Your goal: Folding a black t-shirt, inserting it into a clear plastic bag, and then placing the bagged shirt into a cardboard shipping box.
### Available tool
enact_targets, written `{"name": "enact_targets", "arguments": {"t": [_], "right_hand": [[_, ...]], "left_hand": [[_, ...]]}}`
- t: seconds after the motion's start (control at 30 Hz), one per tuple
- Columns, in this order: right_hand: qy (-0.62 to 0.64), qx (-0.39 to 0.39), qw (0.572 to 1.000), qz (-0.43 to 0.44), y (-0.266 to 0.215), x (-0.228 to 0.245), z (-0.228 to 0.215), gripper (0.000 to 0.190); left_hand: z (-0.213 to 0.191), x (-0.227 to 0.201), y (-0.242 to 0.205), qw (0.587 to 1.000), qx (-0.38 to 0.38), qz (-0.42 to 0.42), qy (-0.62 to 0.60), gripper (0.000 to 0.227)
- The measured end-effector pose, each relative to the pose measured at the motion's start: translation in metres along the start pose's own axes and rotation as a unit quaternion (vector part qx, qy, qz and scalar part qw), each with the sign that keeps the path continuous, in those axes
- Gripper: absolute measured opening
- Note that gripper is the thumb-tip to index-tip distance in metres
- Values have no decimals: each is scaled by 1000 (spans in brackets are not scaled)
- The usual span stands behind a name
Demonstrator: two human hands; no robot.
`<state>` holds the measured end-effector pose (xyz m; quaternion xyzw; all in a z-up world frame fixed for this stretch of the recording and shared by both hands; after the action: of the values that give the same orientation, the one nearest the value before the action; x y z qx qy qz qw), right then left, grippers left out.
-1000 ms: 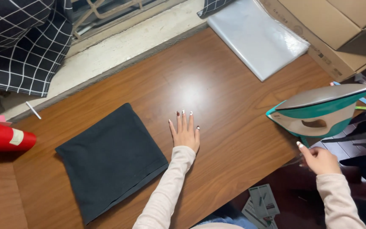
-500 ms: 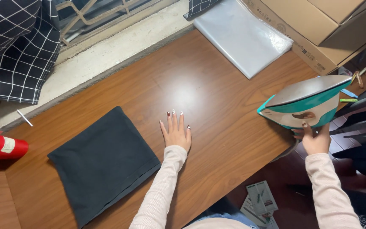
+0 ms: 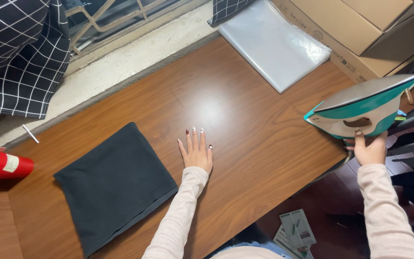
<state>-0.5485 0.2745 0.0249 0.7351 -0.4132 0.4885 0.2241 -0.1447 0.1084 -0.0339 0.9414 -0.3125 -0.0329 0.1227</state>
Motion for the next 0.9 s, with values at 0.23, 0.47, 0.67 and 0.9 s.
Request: {"name": "enact_targets", "arguments": {"t": [0.23, 0.47, 0.67, 0.9], "right_hand": [[-99, -120, 987, -29, -30, 46, 2, 78], [-85, -179, 915, -352, -64, 135, 43, 57], [-25, -65, 911, -407, -23, 147, 124, 44], [-43, -10, 978, -205, 94, 94, 203, 39]], "left_hand": [[4, -9, 11, 999, 33, -36, 15, 59], [3, -11, 35, 998, 56, -39, 9, 58], [1, -13, 61, 995, 79, -42, -45, 56], [5, -9, 96, 990, 99, -43, -90, 56]]}}
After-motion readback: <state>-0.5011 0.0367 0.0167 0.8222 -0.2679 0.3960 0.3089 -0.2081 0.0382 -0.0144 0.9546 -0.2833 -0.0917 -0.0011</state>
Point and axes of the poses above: each hand's wrist, its own y-axis towards the middle knuckle, its own z-axis out of the palm, x = y × z, the point moved 2 cm from there along y, towards the middle knuckle, and after that the axes turned 12 degrees about z, right-handed, at the moved point
